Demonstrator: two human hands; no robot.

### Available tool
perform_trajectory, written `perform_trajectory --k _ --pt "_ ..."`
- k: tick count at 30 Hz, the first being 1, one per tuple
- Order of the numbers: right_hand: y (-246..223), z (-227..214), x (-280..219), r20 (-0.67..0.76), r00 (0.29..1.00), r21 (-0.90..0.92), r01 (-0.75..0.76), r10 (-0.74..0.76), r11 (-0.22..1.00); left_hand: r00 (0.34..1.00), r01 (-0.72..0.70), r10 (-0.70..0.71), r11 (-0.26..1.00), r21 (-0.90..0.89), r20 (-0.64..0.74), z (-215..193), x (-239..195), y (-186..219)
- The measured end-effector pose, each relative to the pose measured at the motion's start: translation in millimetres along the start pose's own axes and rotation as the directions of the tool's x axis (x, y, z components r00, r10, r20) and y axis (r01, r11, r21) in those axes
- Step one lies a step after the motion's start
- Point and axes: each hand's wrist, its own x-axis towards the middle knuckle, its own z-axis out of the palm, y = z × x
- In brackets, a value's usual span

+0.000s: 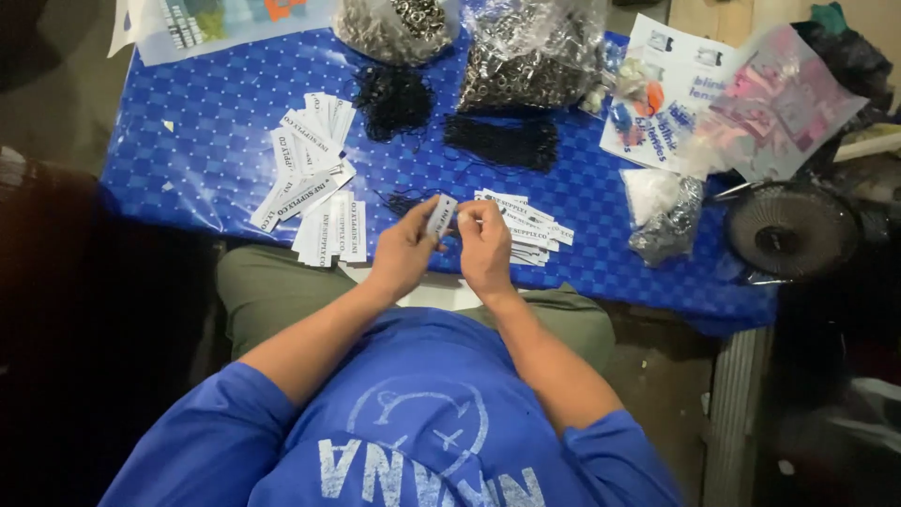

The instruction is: Manually attaching black strings to white paper labels by threading them through pre-punched holes.

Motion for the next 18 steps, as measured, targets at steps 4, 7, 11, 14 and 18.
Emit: perform_trajectory --k 4,7,11,14,18 --pt "-6.3 -5.5 -2.1 -0.057 0.997 -0.049 0.048 -0.051 0.998 0.998 0.034 -0.033 0.999 -0.018 0.045 13.0 -11.1 7.0" --pt "-9.8 -9.6 -7.1 -0.082 0.991 -0.123 0.093 -0.103 0.988 0.998 0.01 -0.006 0.999 -0.05 0.068 20.2 -13.9 1.0" --pt "-9.9 -11.4 -11.9 -0.07 0.991 -0.088 0.107 -0.113 0.99 0.999 -0.011 0.014 0.998 -0.067 0.052 22.0 -20.0 5.5" --pt "-4.4 -9.9 -12.8 -0.063 0.992 -0.066 0.104 -0.108 0.992 0.997 -0.051 0.055 0.996 -0.073 0.046 20.7 -18.3 -4.4" --pt "1.7 -10.6 -14.5 -0.013 0.995 -0.011 0.094 -0.094 0.996 0.999 -0.022 0.023 0.999 -0.029 0.039 16.0 -7.8 -16.7"
